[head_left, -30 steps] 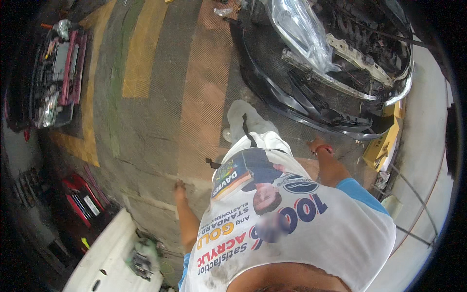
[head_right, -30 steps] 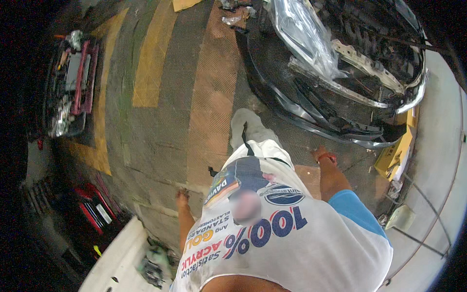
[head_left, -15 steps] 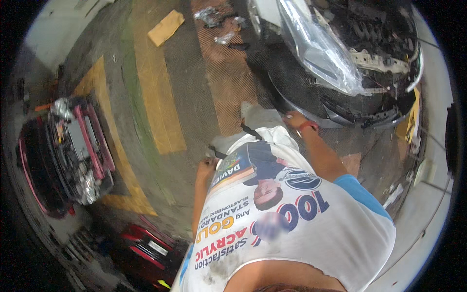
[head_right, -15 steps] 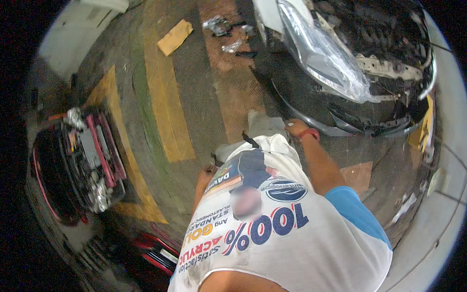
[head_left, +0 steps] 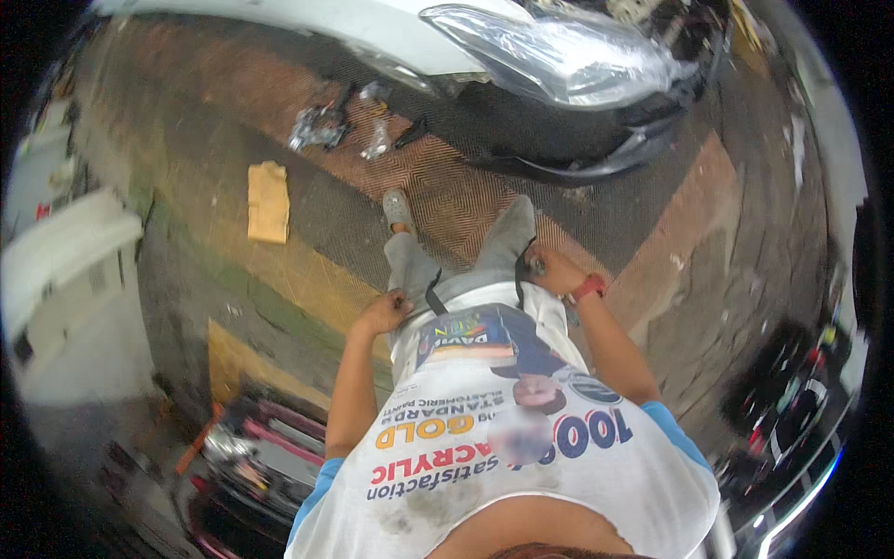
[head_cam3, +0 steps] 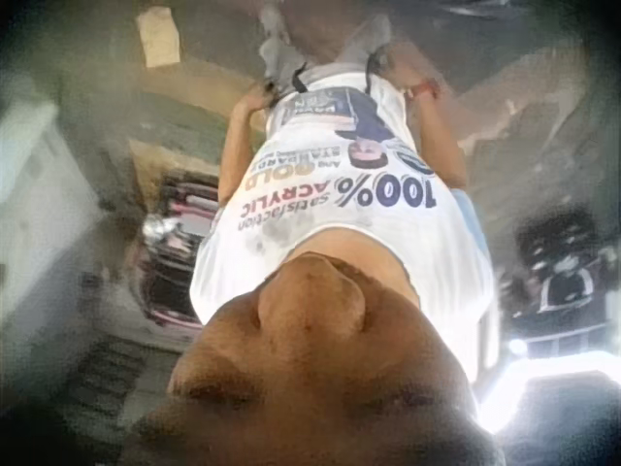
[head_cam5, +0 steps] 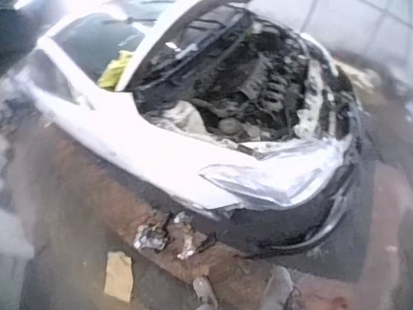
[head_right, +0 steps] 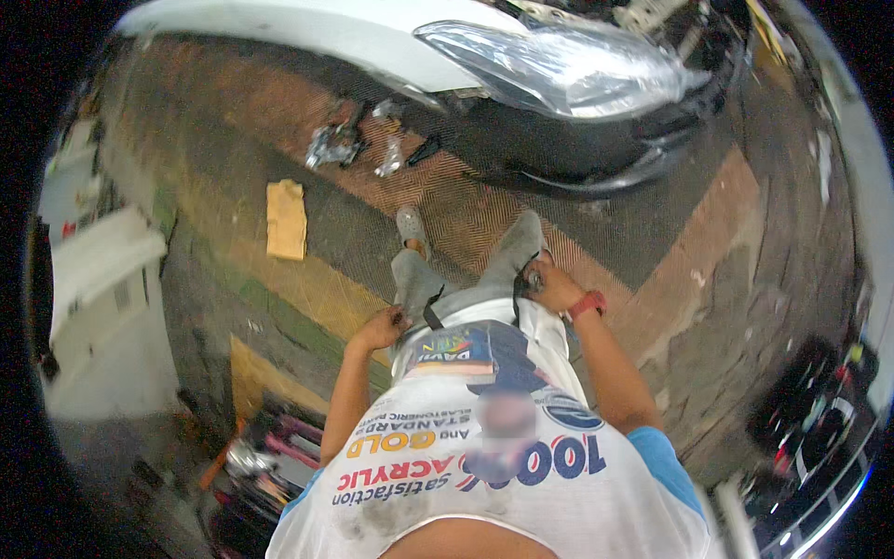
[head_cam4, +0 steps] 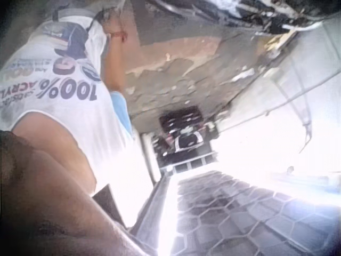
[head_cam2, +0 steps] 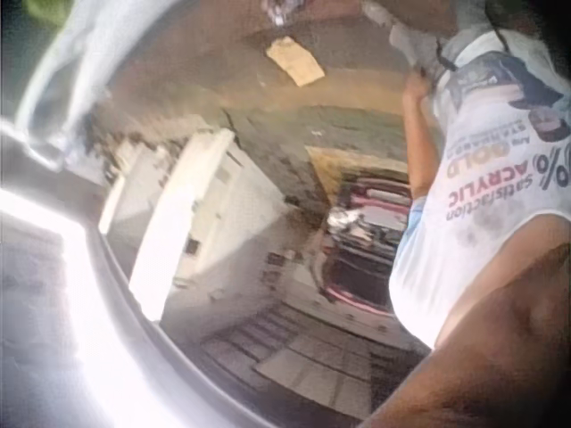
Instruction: The person uses pliers to adjust components under the front bumper of a white car, then unpacks plastic-wrapped parts and installs them near the front wheel arch using a wrench.
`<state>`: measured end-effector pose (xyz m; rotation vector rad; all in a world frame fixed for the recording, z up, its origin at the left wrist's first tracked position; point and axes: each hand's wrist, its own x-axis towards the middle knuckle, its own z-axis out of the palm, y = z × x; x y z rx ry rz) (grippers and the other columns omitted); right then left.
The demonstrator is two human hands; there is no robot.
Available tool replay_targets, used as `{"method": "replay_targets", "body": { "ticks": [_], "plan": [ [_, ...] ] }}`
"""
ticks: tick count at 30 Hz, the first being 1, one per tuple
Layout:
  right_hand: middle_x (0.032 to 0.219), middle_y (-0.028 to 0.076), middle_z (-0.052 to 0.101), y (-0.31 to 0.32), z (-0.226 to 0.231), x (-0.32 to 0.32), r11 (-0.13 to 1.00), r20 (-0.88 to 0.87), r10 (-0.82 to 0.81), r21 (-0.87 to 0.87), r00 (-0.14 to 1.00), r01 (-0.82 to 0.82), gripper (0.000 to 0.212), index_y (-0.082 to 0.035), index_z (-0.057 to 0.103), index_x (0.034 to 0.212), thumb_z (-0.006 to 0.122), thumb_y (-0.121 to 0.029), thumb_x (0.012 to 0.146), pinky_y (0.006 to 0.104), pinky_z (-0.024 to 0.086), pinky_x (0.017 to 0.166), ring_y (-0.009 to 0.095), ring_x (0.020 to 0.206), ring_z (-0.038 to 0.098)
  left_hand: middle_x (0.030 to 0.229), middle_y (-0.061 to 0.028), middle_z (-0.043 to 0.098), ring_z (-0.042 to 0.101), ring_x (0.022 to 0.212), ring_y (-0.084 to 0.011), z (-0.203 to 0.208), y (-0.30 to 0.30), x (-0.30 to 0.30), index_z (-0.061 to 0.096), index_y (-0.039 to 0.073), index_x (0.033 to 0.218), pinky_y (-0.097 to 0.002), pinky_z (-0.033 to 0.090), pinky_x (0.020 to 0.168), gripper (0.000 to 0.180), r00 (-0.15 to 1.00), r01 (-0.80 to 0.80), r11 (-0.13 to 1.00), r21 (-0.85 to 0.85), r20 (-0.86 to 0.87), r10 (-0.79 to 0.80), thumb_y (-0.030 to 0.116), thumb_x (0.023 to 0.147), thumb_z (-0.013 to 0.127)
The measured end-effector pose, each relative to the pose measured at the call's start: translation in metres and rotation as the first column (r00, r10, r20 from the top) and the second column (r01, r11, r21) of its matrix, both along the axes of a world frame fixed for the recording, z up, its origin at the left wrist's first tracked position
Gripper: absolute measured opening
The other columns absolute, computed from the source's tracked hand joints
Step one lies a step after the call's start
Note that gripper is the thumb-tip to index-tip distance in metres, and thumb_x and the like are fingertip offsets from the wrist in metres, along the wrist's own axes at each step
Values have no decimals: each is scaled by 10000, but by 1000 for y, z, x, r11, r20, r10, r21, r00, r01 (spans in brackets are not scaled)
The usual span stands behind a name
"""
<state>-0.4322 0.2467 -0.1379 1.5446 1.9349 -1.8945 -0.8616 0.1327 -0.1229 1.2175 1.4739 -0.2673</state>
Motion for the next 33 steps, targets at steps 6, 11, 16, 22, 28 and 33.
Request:
{"method": "replay_targets", "body": {
  "ticks": [6, 11, 16, 22, 28, 33],
  "plan": [
    [1028, 171, 663, -89, 56, -77, 967, 160, -175, -160, 972, 200, 316, -51, 587, 1114, 712, -166, 848, 388, 504, 840, 297, 964, 648, 977, -180, 710, 665, 926, -334, 7, 52, -105, 668, 34, 1032, -418, 507, 840, 443, 939, 267, 894, -359, 307, -157, 456, 899, 671],
    [1058, 203, 661, -53, 13, -122, 873, 260, -352, -257, 899, 415, 434, -51, 549, 1223, 729, -263, 889, 385, 511, 812, 327, 950, 663, 1045, -193, 689, 651, 997, -392, -13, 118, -91, 656, 35, 1041, -477, 498, 862, 504, 854, 520, 737, -431, 268, -446, 519, 901, 673],
    [1007, 123, 649, 63, -141, -199, 477, -258, -812, 223, 524, 850, 408, -4, 485, 1324, 624, -175, 981, 295, 502, 771, 191, 874, 628, 1173, -217, 650, 623, 1084, -431, -179, 226, 9, 581, 47, 1291, -460, 480, 966, 465, 893, 149, 889, 433, 327, -309, 347, 944, 657],
    [871, 44, 621, 204, -215, -217, 126, -847, -521, -201, -108, 971, 348, -15, 498, 1302, 582, -148, 992, 252, 481, 687, 105, 746, 577, 1042, -233, 647, 617, 989, -440, -283, 343, 81, 613, -4, 1133, -475, 506, 834, 298, 842, -177, 429, 886, 362, -401, 240, 962, 619],
    [804, 46, 606, 259, -224, -213, 161, -911, -333, -309, -243, 937, 352, 26, 488, 1247, 584, -185, 982, 256, 478, 633, 123, 697, 591, 1027, -226, 648, 614, 977, -437, -269, 388, 90, 621, -4, 1082, -483, 499, 817, 248, 915, -137, 240, 961, 216, -342, 214, 964, 610],
    [869, 73, 594, 268, -214, -231, 130, -900, -303, -365, -314, 922, 327, 27, 481, 1239, 562, -166, 988, 339, 530, 719, 163, 749, 590, 1020, -207, 657, 621, 952, -424, -260, 400, 76, 636, 14, 1090, -489, 496, 796, 238, 916, -157, 99, 983, 183, -358, 211, 961, 603]
  ]
}}
